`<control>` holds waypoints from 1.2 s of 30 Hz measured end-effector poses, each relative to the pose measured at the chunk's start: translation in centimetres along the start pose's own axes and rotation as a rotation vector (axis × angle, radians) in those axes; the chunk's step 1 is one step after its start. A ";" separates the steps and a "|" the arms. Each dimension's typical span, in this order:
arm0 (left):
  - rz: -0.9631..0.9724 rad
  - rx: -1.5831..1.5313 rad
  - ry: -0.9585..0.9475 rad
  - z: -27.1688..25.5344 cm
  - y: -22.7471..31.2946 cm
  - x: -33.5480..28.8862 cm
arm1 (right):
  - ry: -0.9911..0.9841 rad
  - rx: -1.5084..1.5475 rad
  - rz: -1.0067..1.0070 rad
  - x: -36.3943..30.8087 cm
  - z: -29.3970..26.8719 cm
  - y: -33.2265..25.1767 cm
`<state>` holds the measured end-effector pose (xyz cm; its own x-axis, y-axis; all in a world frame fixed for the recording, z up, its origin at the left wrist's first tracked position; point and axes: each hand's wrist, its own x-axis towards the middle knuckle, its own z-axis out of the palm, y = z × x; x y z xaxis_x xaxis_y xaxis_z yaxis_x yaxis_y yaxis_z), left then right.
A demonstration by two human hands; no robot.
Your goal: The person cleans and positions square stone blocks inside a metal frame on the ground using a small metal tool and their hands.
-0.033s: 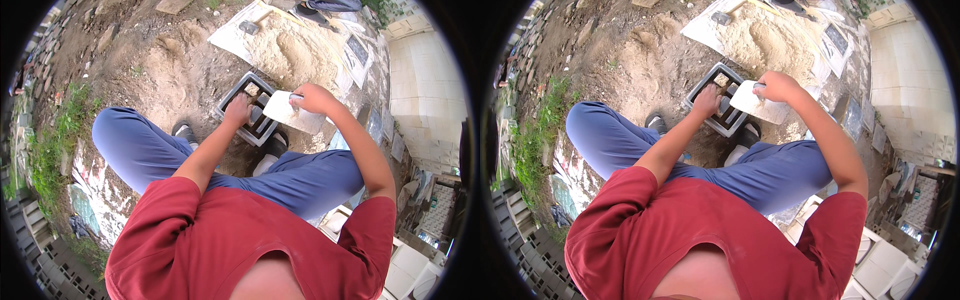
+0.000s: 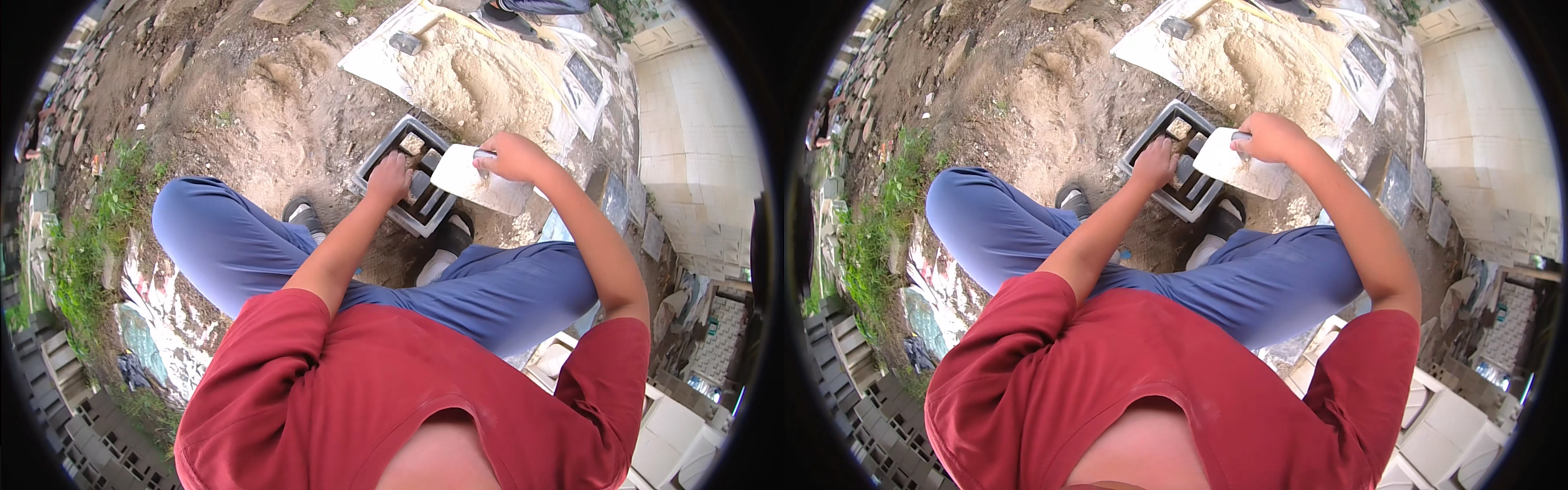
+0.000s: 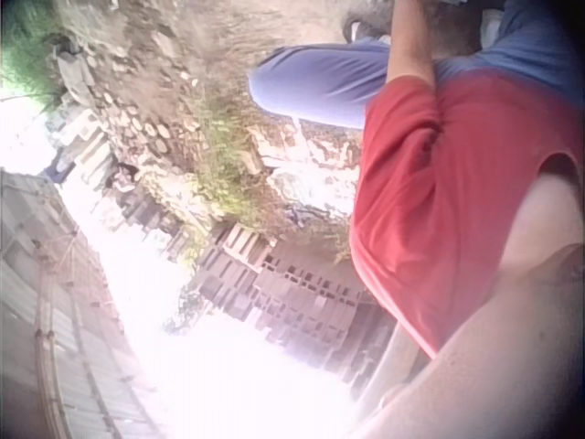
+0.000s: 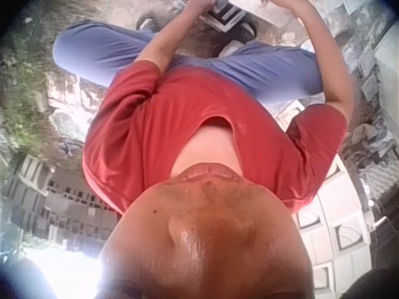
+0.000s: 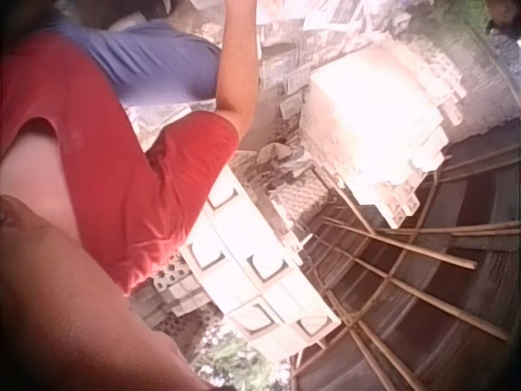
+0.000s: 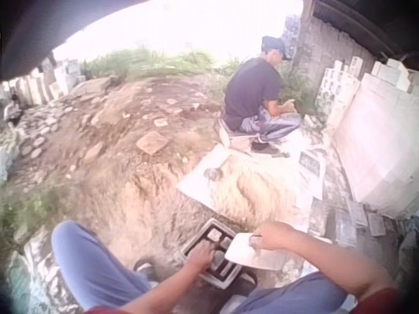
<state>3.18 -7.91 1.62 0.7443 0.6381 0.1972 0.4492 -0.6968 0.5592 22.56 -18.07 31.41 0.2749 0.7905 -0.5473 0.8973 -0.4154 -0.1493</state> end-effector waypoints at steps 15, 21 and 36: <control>0.098 0.246 -0.567 -4.4 0.1 -0.9 | -0.005 0.025 -0.086 -1.0 0.7 2.5; 0.015 0.378 -0.492 -5.0 0.1 -1.2 | 0.006 0.068 -0.088 -1.8 0.5 1.9; -0.006 0.261 -0.528 -6.6 -1.7 0.4 | 0.013 0.031 -0.124 -2.2 1.3 3.0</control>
<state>-0.53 -4.26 6.08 0.8567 0.4394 -0.2701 0.5110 -0.7941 0.3290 24.17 -21.63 31.07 0.1673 0.8425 -0.5120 0.9137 -0.3276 -0.2405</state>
